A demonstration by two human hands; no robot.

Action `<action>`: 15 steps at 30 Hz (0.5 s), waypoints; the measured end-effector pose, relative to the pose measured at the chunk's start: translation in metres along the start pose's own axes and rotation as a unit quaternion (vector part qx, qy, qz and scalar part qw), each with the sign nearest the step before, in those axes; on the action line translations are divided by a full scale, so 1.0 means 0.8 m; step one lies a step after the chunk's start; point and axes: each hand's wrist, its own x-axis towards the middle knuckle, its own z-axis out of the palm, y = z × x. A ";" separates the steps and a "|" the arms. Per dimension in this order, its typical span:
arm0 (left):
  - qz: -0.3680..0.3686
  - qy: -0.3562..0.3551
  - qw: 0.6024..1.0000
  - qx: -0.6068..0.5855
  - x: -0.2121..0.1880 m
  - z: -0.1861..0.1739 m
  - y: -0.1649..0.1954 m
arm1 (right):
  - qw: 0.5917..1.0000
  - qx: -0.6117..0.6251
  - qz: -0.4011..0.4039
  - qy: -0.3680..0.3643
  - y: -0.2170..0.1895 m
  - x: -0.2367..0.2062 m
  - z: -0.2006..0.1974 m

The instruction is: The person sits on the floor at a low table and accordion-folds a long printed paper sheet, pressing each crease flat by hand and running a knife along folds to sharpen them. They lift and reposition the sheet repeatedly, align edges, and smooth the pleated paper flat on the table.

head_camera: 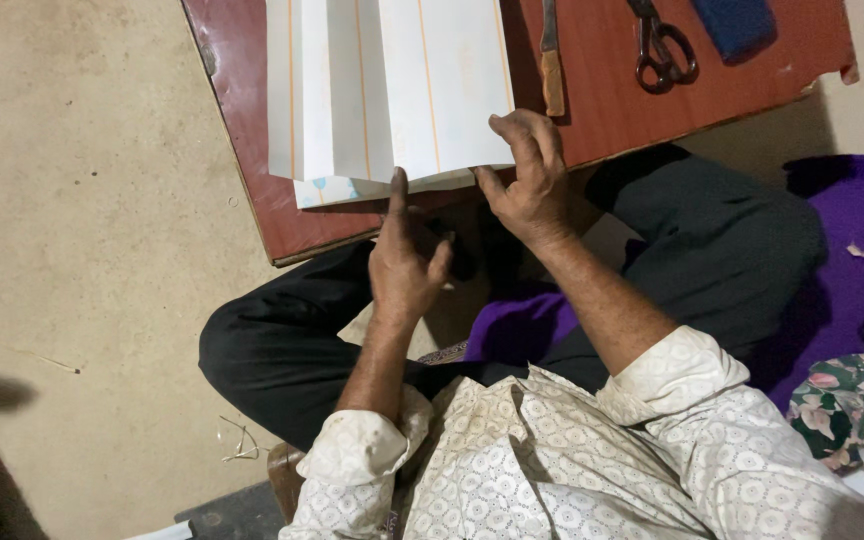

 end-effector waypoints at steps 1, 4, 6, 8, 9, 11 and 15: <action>0.004 -0.006 1.000 0.001 -0.001 0.001 0.007 | 1.000 -0.002 0.006 -0.003 0.000 0.000 0.001; 0.024 -0.033 0.999 0.000 -0.002 0.008 0.025 | 1.000 -0.007 -0.008 0.007 0.001 -0.001 0.002; 0.036 -0.055 0.998 -0.002 0.000 0.015 0.033 | 1.000 -0.007 -0.009 0.004 0.002 -0.001 0.004; 0.046 -0.075 0.996 -0.001 0.003 0.023 0.037 | 1.000 -0.001 -0.010 0.003 0.002 -0.002 0.006; 0.039 -0.085 0.996 0.003 0.005 0.027 0.037 | 1.000 0.005 -0.010 0.004 0.002 -0.002 0.006; 0.024 -0.103 0.994 0.011 0.008 0.033 0.036 | 1.000 0.009 -0.010 0.007 0.001 -0.003 0.007; 0.010 -0.108 0.994 0.016 0.009 0.041 0.031 | 1.000 0.008 -0.012 0.014 -0.002 -0.002 0.007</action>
